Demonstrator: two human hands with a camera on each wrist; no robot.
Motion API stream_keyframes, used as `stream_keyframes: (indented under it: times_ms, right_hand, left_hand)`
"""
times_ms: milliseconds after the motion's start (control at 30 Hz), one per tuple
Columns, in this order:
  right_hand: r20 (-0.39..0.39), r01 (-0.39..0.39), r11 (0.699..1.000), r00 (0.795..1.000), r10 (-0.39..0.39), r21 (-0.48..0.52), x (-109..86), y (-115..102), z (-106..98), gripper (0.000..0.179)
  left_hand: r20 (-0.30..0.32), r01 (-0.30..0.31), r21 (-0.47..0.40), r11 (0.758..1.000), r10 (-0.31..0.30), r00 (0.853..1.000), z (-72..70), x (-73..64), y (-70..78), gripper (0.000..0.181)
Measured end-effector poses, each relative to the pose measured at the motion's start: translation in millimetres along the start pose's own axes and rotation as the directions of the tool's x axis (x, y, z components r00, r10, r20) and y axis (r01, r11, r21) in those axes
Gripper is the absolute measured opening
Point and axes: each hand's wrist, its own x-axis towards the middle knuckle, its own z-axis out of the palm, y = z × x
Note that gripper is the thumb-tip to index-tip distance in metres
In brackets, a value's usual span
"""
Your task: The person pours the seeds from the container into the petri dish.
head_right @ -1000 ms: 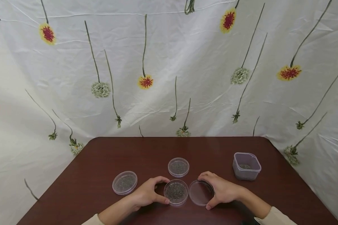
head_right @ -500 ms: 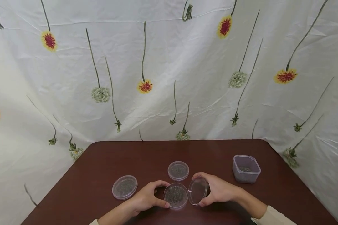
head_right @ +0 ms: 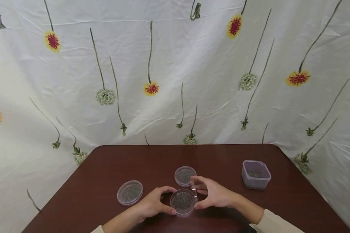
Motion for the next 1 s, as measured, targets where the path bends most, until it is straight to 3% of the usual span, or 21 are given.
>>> stream_keyframes:
  times_ms: [233, 733, 900, 1000]
  right_hand:
    - [0.061, 0.002, 1.000, 0.998, -0.003, 0.005, 8.1, 2.5, 9.2, 0.086]
    - [0.005, 0.054, 0.987, 0.999, -0.054, -0.154, 14.7, 4.9, 20.0, 0.075]
    - [0.010, 0.086, 0.955, 0.996, -0.087, -0.285, 16.1, 4.2, 23.5, 0.080]
    - [0.054, 0.140, 0.905, 0.990, -0.129, -0.401, 17.4, 8.9, 20.2, 0.082]
  left_hand:
    - [0.003, 0.019, -0.009, 1.000, -0.018, 1.000, 0.3, -0.3, -1.0, 0.065]
    - [0.013, 0.012, -0.008, 1.000, -0.012, 1.000, -0.7, -2.4, -0.9, 0.064]
    - [0.003, -0.003, -0.008, 1.000, 0.003, 1.000, -0.4, -1.8, -1.5, 0.062]
    - [-0.008, -0.011, 0.000, 1.000, 0.011, 1.000, 0.2, -1.3, -2.1, 0.062]
